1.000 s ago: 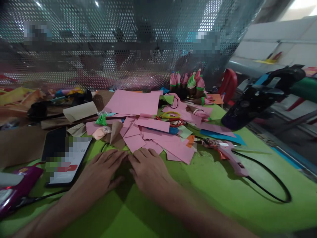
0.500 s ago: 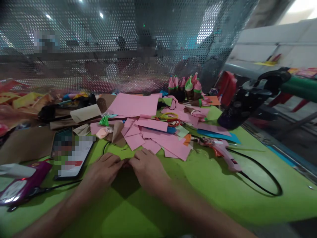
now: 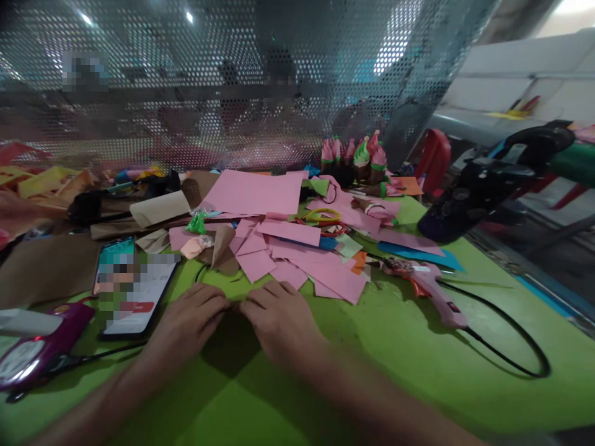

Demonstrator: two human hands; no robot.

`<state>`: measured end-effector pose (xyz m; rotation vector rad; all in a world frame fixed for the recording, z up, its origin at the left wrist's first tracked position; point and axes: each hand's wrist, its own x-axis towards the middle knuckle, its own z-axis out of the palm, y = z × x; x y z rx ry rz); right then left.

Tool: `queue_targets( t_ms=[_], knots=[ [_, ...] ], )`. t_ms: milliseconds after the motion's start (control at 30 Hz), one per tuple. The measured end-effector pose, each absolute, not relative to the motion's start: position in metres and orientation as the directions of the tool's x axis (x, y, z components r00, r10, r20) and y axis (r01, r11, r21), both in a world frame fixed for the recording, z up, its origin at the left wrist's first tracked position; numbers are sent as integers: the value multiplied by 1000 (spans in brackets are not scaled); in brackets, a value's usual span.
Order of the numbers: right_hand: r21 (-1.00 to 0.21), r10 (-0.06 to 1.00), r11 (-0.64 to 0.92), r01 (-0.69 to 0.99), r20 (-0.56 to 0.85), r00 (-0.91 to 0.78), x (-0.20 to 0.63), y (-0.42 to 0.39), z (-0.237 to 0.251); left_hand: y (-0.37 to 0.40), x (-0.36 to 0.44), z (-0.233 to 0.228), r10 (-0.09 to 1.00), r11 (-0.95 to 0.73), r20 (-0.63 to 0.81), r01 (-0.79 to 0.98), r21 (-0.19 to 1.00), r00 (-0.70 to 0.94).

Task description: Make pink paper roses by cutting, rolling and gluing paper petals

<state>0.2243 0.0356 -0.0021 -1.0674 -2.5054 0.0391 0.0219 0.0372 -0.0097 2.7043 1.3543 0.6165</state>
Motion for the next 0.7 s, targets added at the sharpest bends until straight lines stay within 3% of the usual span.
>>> queue_targets(
  t_ms=[133,333,533,700],
  knots=[
    [-120,687,709,695,338,-643,223,34,-3,40,22,-10,755,-630,321,768,113,572],
    [-119,706,696,708,288,-647,223,36,-2,28,14,-12,669,-674,324,729,-116,669],
    [-124,712,694,709,265,-651,223,38,-1,11,8,-18,603,-682,441,716,-146,664],
    [-133,720,687,715,262,-643,223,41,-3,9,12,-21,611,-681,475,726,-94,634]
  ],
)
